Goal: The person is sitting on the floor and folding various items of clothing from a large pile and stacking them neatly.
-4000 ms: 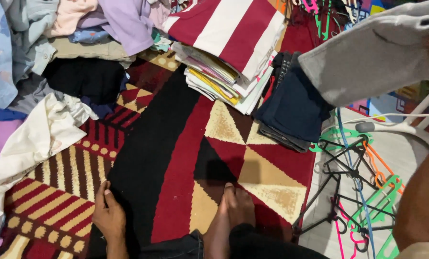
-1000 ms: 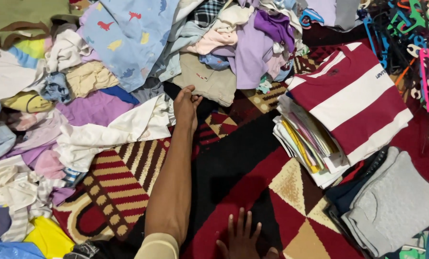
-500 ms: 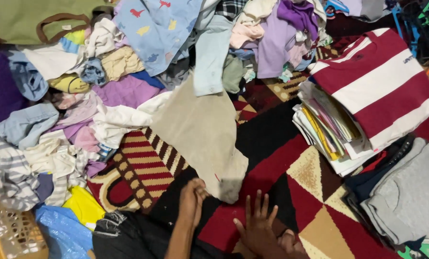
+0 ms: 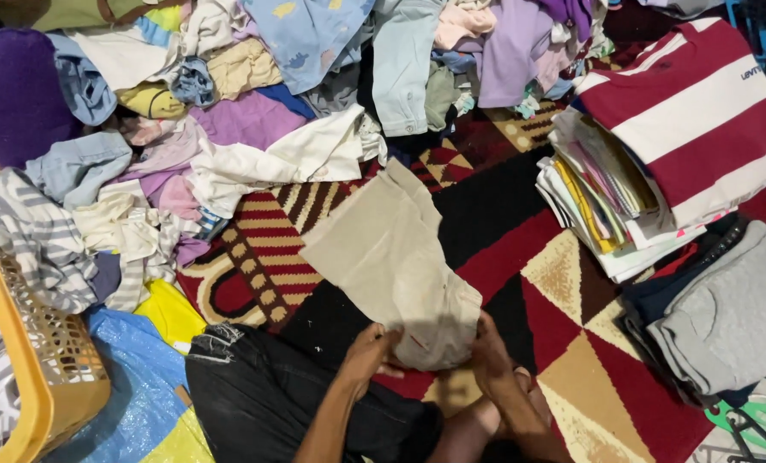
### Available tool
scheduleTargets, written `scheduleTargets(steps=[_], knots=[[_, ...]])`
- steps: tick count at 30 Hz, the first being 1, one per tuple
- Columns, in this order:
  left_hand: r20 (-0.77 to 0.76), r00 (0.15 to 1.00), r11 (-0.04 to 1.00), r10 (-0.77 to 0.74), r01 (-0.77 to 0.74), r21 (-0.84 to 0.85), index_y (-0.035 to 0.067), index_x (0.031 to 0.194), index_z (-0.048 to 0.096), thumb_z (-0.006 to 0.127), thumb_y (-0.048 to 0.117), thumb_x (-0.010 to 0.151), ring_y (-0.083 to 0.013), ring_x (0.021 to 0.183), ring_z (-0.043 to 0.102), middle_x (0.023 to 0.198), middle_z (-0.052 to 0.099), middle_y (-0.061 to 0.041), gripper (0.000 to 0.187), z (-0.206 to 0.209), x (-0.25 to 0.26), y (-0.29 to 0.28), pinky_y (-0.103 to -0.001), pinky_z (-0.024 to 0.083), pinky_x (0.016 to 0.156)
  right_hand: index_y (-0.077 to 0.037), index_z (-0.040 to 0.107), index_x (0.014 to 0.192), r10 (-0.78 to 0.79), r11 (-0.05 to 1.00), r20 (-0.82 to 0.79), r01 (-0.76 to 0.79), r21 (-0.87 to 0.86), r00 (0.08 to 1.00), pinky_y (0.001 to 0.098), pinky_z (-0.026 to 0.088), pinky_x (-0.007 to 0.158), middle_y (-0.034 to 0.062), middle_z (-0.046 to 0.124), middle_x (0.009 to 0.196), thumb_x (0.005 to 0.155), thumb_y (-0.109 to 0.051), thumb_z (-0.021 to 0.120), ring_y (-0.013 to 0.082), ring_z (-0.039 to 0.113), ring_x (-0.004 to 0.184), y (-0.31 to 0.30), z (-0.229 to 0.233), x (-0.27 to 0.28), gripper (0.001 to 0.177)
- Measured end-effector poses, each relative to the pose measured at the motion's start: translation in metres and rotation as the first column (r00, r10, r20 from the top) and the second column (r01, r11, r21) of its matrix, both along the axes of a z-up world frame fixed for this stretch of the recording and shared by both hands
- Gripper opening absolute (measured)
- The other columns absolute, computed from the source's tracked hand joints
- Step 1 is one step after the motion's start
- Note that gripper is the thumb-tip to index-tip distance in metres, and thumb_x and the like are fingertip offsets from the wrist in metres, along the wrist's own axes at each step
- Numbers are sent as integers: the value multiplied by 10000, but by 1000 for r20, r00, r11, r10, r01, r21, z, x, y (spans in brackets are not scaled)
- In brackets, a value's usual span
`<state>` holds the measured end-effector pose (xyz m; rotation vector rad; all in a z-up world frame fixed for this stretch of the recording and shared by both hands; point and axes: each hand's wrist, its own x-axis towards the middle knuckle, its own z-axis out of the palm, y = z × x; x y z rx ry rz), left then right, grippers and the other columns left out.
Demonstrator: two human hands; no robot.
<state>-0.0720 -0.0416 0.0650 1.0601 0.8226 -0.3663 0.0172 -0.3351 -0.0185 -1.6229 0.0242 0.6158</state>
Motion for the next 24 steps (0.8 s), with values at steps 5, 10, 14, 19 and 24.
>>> scheduleTargets(steps=[5, 10, 14, 19, 24], knots=[[-37, 819, 819, -572, 573, 24, -51, 1212, 716, 688, 451, 1251, -275, 688, 853, 959, 901, -215, 504, -24, -11, -13, -335, 653, 533, -16, 820, 1525, -298, 954, -64, 295, -56, 952, 351, 618, 964, 171, 904, 1285, 1006, -58, 895, 254, 811, 1083, 3, 59, 0, 526], [27, 999, 843, -25, 7, 539, 32, 1051, 840, 854, 389, 1117, -178, 536, 698, 734, 827, -70, 363, 12, -4, 13, -320, 533, 546, -119, 723, 1492, -453, 850, 239, 497, -174, 859, 428, 623, 1058, 115, 806, 1364, 1089, -169, 854, 260, 760, 1206, -20, 104, -1, 427], [64, 982, 935, 179, -190, 301, -11, 1161, 812, 751, 314, 1193, -216, 688, 702, 941, 822, -131, 332, 0, 8, 26, -349, 599, 630, -53, 726, 1292, -256, 958, 634, 279, 66, 730, 443, 579, 1345, 130, 724, 1555, 1008, 58, 854, 289, 699, 1495, -58, 154, 19, 331], [23, 962, 950, 272, -272, 152, -27, 1351, 761, 658, 414, 1238, -224, 603, 661, 958, 825, -180, 467, -1, 13, 13, -352, 567, 546, -162, 1023, 1276, 658, 727, 55, -616, -303, 751, 374, 753, 1014, 7, 1073, 1243, 731, 104, 796, 214, 996, 1103, -66, 226, 30, 648], [13, 964, 958, 265, -265, 108, -57, 1427, 743, 510, 766, 1118, -266, 709, 638, 1060, 797, -227, 910, 36, 18, 14, -387, 550, 653, -153, 949, 1346, 760, 540, -337, -829, -150, 556, 296, 551, 859, 6, 892, 1130, 917, -114, 783, 152, 735, 926, -42, 174, -3, 462]])
